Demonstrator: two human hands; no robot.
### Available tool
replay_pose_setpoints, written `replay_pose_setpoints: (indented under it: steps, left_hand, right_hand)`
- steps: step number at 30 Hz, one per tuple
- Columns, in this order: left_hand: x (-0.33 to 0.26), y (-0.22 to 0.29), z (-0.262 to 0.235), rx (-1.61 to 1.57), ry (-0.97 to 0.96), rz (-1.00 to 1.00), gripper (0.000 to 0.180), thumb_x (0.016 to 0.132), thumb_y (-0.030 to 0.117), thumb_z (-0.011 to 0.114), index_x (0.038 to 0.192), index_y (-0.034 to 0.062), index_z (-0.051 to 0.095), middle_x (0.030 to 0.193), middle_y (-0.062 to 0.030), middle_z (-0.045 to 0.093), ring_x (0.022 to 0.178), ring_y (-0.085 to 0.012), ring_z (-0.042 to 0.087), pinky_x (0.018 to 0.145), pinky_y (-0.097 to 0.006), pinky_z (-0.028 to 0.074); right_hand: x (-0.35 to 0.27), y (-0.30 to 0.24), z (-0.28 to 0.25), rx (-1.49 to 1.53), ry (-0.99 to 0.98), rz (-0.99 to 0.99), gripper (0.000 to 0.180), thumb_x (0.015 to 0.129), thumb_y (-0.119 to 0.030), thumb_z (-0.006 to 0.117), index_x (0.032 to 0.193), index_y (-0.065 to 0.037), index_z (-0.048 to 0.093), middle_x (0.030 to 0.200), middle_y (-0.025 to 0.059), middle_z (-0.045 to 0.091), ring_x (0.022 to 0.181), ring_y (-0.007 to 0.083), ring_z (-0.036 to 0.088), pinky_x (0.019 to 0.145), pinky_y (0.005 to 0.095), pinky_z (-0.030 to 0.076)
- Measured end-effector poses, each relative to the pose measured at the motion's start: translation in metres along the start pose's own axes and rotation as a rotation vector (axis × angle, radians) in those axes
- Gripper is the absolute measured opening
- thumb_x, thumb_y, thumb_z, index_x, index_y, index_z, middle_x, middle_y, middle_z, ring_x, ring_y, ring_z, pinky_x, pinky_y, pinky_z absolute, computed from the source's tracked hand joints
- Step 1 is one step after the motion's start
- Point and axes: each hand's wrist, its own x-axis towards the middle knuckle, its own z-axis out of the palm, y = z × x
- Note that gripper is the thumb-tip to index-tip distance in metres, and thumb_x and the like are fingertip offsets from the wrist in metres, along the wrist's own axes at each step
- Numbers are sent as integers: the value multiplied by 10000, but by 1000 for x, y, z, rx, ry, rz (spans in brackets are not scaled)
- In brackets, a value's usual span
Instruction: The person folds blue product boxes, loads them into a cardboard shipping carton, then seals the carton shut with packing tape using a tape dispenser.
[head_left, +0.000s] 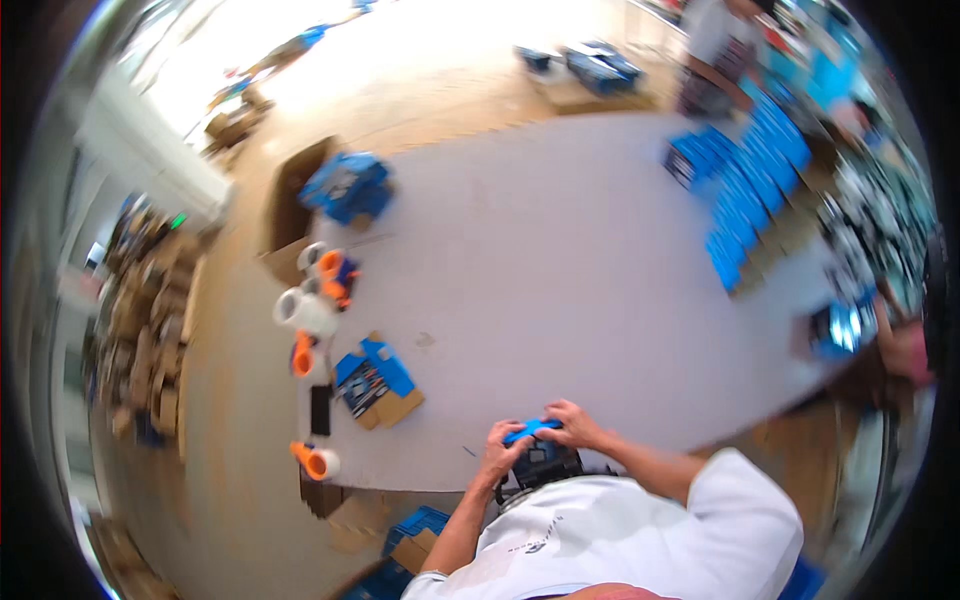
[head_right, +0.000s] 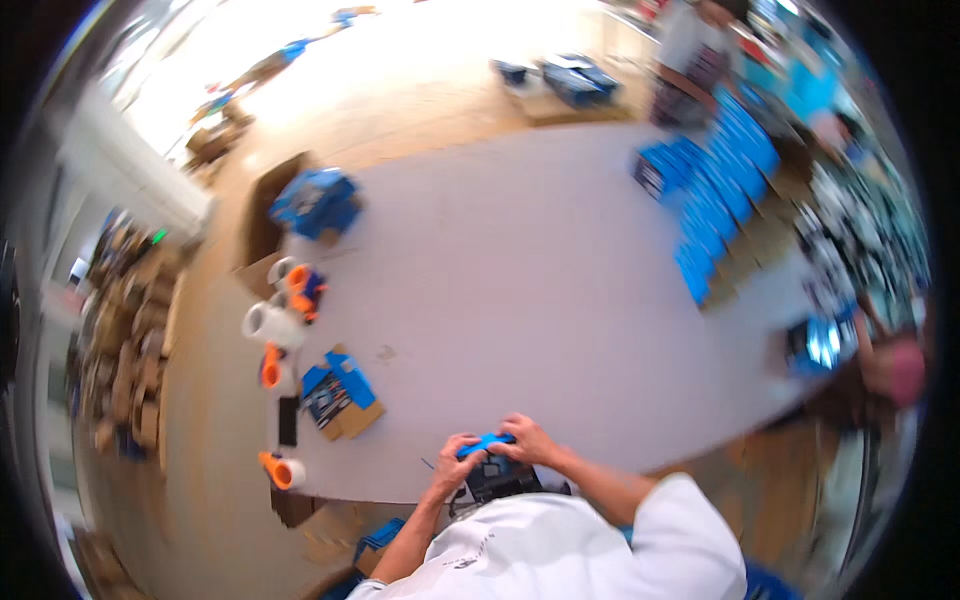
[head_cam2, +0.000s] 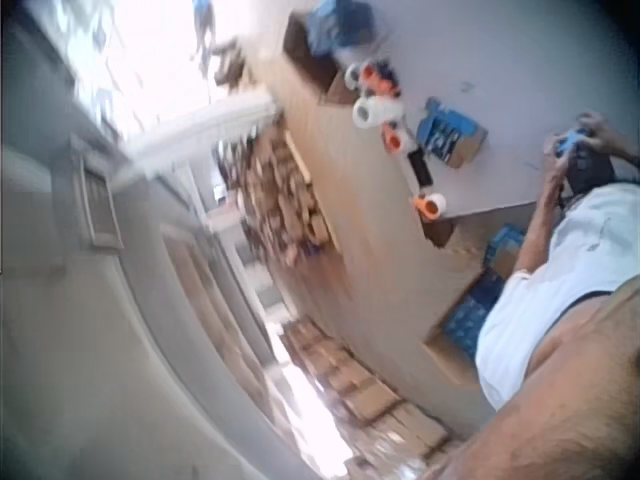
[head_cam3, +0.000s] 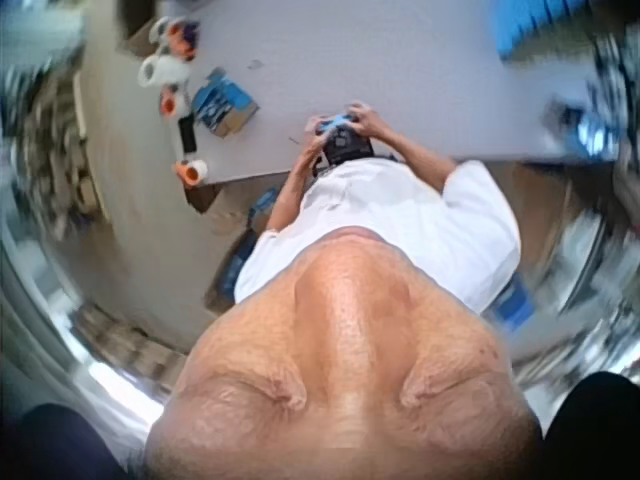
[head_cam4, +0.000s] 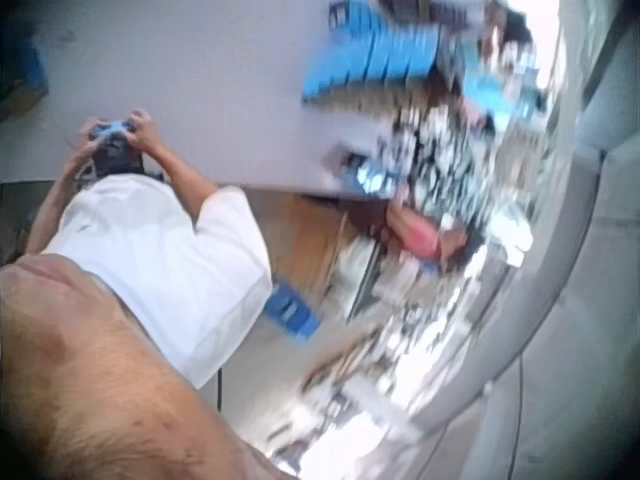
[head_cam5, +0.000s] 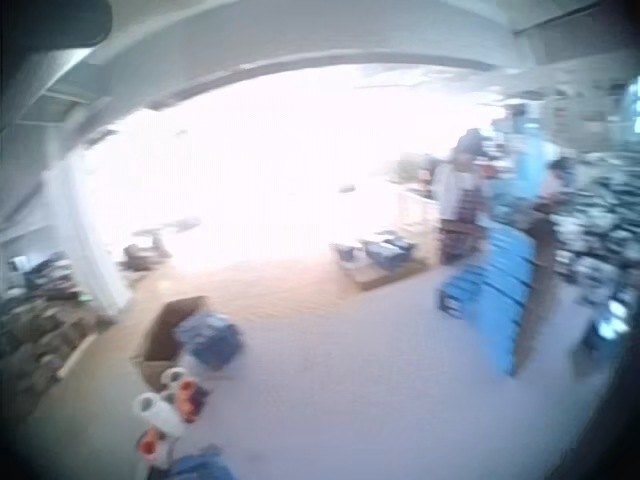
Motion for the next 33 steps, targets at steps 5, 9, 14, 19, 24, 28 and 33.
replay_pose_setpoints:
  steps: [5,9,14,19,24,28,33]
  left_hand:
    - [0,-6,-14,-5,-88,18,271,824,227,724,1023,46,690,1227,-150,562,1106,-281,570,921,-369,473]
    - [0,-3,-12,15,-181,6,260,840,168,708,1055,26,671,1222,-117,576,1084,-242,568,899,-350,480]
    - [0,2,-22,-170,-111,1,265,872,148,673,1111,38,647,1168,-72,599,1050,-213,582,874,-327,483]
    - [44,27,-36,-778,382,-207,338,914,179,655,1209,44,559,1015,-34,630,880,-127,605,765,-278,531]
    - [77,45,-20,-805,283,-240,374,926,253,645,1230,67,533,1044,-26,602,950,-140,587,797,-323,520]
    - [81,53,-9,-805,248,-304,506,909,387,638,1281,76,497,1293,-74,488,1165,-234,480,929,-422,398]
    - [62,15,-18,-631,79,-441,300,923,280,634,1135,74,579,1124,-67,605,1007,-210,571,845,-392,463]
  right_hand:
    - [6,-8,-1,25,-10,-93,372,827,-418,693,886,-51,694,1154,189,612,1062,359,581,868,432,492]
    - [-2,2,4,-9,-9,-106,425,806,-454,700,872,-35,685,1151,170,613,1080,340,565,892,424,476]
    - [-6,-8,-11,156,79,-18,604,772,-478,729,1180,-53,598,1240,156,570,1128,313,550,909,396,472]
    - [-15,25,-25,679,245,508,745,812,-487,718,1368,-83,432,1272,157,539,1154,267,529,930,401,476]
    - [-20,4,-37,1018,142,505,559,884,-376,672,1322,-89,475,1163,106,609,1057,197,593,897,376,500]
    - [-17,36,-59,1215,490,570,249,946,-215,573,1159,-88,591,935,31,670,824,143,659,762,331,554]
    - [-13,76,-126,1219,1006,571,290,935,-190,568,1206,-90,543,1001,50,656,834,164,654,752,346,562]
